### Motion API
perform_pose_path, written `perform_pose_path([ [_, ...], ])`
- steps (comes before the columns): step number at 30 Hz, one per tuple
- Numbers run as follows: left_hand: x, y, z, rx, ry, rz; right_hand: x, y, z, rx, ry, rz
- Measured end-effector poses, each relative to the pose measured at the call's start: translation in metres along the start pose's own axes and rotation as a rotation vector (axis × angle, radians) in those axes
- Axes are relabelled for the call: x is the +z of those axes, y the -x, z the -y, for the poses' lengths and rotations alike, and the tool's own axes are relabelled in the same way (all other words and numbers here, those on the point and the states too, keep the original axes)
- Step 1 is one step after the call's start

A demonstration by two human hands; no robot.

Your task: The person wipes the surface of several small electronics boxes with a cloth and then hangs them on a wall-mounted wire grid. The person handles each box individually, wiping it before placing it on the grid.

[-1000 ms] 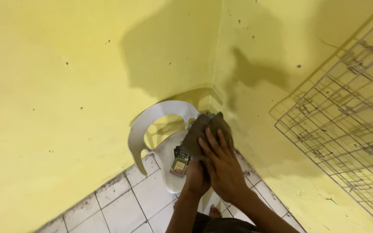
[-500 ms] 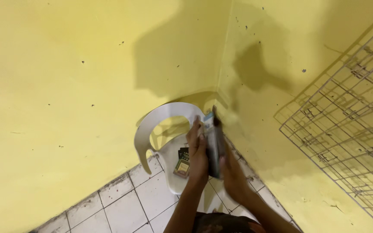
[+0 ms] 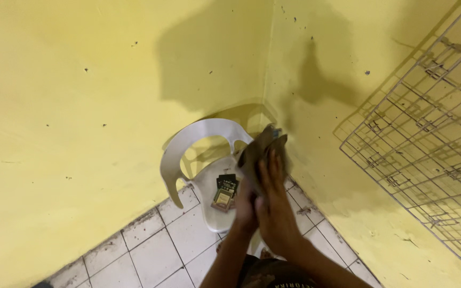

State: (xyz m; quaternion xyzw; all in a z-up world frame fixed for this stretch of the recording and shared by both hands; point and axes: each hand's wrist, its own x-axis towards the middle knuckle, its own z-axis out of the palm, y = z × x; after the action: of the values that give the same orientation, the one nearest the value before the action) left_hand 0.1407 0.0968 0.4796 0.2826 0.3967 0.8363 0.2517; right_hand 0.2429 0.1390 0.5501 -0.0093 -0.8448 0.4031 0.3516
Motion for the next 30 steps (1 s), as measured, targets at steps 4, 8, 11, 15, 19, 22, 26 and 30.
perform_pose_path([
  [4,0.012,0.024,-0.002,-0.118,0.304,0.075,-0.015,-0.031,-0.009,0.041,-0.091,-0.032],
  [8,0.036,0.030,-0.023,-0.077,0.263,0.075,-0.027,-0.056,0.000,0.070,0.070,0.018],
  [11,0.043,0.031,-0.038,-0.021,0.430,0.043,-0.021,-0.056,0.006,0.011,0.231,0.127],
  [15,0.031,0.036,-0.033,-0.146,0.473,-0.138,-0.010,-0.041,0.007,0.050,0.226,0.221],
  [19,0.002,0.032,-0.022,-0.098,0.281,-0.258,-0.003,-0.021,0.022,0.052,0.215,0.294],
  [22,-0.022,0.010,-0.032,-0.008,0.509,-0.163,-0.003,-0.005,0.040,0.081,0.138,0.356],
  [26,-0.035,0.001,-0.052,0.072,0.259,-0.256,0.004,0.018,0.044,0.178,0.023,0.424],
  [30,-0.035,0.009,-0.061,-0.064,0.817,-0.081,0.017,0.024,0.025,0.013,0.137,0.217],
])
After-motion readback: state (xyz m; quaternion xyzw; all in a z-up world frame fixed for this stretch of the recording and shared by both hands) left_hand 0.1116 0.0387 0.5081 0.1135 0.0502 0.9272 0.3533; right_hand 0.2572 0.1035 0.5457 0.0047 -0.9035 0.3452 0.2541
